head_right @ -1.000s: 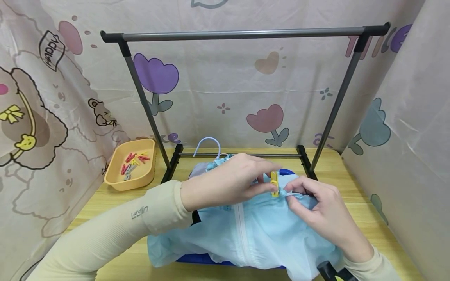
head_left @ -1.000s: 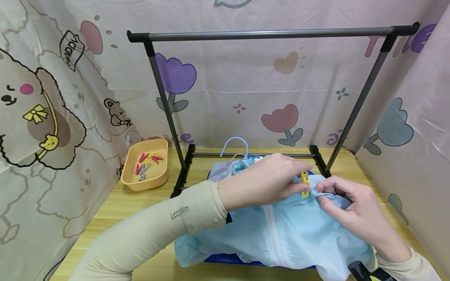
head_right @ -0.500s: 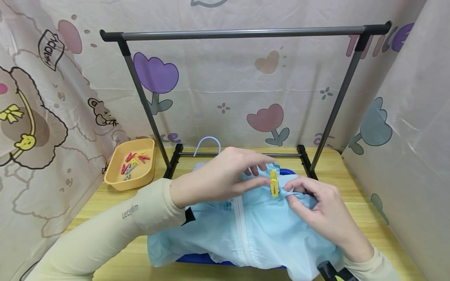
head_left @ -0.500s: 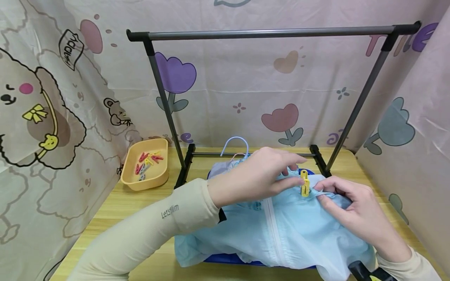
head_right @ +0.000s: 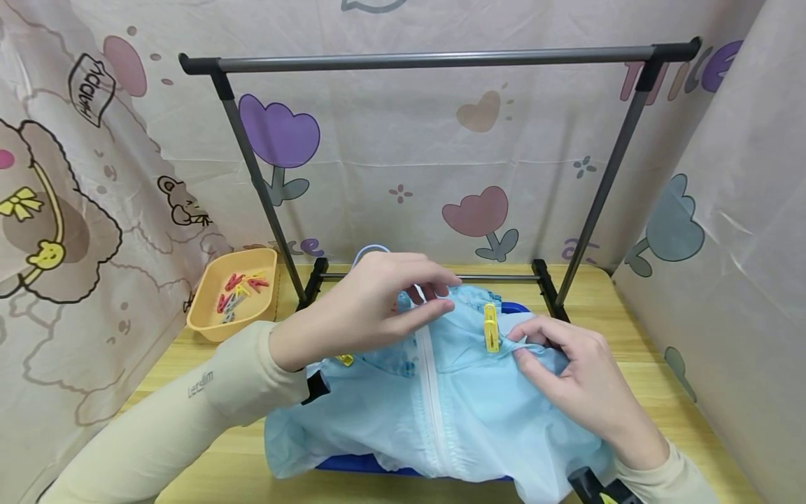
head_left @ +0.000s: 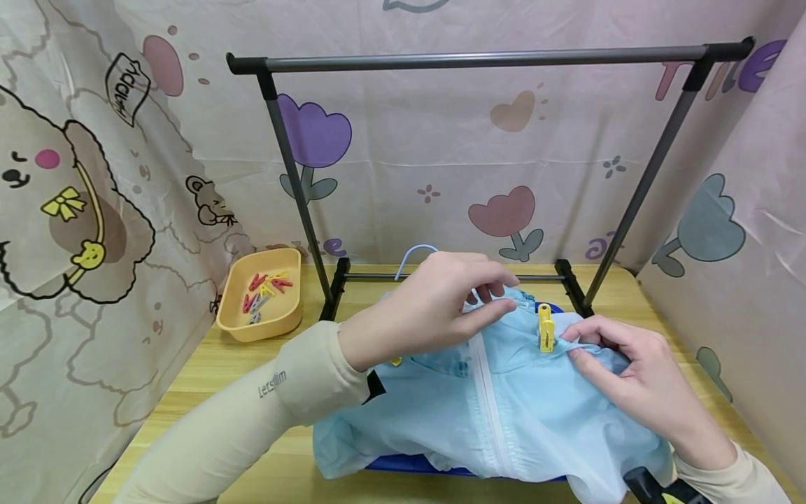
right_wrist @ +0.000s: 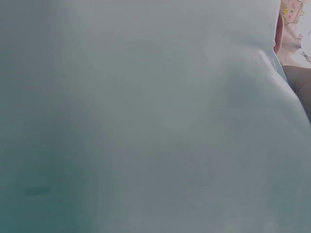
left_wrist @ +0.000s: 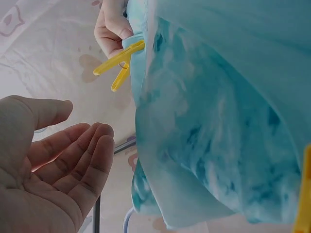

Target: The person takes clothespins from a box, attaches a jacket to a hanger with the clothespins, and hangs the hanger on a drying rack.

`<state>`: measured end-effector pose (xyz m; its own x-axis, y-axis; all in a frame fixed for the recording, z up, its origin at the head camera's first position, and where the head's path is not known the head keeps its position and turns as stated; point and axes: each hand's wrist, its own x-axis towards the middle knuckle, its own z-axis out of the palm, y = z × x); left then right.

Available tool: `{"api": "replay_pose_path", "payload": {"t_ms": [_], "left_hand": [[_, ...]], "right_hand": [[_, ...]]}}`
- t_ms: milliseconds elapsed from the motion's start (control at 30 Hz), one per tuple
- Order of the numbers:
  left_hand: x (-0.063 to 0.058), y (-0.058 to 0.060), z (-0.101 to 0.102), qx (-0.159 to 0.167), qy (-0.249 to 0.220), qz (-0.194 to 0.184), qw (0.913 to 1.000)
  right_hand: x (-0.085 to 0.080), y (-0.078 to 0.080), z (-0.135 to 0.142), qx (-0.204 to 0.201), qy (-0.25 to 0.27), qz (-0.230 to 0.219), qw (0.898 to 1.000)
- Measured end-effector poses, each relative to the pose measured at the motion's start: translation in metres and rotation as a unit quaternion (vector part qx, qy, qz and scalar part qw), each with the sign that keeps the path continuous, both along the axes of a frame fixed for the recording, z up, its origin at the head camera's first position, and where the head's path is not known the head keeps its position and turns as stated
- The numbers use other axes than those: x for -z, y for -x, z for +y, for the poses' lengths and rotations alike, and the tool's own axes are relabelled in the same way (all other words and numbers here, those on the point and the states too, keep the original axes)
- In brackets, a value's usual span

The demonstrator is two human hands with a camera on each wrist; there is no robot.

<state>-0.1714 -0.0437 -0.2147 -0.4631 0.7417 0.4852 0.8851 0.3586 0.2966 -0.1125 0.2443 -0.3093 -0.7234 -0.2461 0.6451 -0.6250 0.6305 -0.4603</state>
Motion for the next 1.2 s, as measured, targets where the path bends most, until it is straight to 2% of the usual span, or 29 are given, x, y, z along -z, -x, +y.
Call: {"api": "replay_pose_path", "payload": {"t_ms": [333,700,967,1200], "left_hand": [[0.003,-0.004,-0.019,0.002,-0.041,0.005,0.9991],[0.009,-0.005,-0.039,-0.02,-0.068,-0.008,0.9975],[0.013,-0.006,-0.055,-0.042,-0.074,-0.029,0.9959],[0.017,-0.007,-0.069,-0.05,-0.104,-0.051,0.9921]], "right_hand": [[0.001,0.001,0.001,0.003,0.003,-0.003,1.0],[0.002,0.002,0.001,0.004,0.004,-0.001,1.0],[0.003,0.001,0.002,0.004,0.009,-0.003,1.0],[0.004,0.001,0.002,0.005,0.014,-0.007,1.0]]}}
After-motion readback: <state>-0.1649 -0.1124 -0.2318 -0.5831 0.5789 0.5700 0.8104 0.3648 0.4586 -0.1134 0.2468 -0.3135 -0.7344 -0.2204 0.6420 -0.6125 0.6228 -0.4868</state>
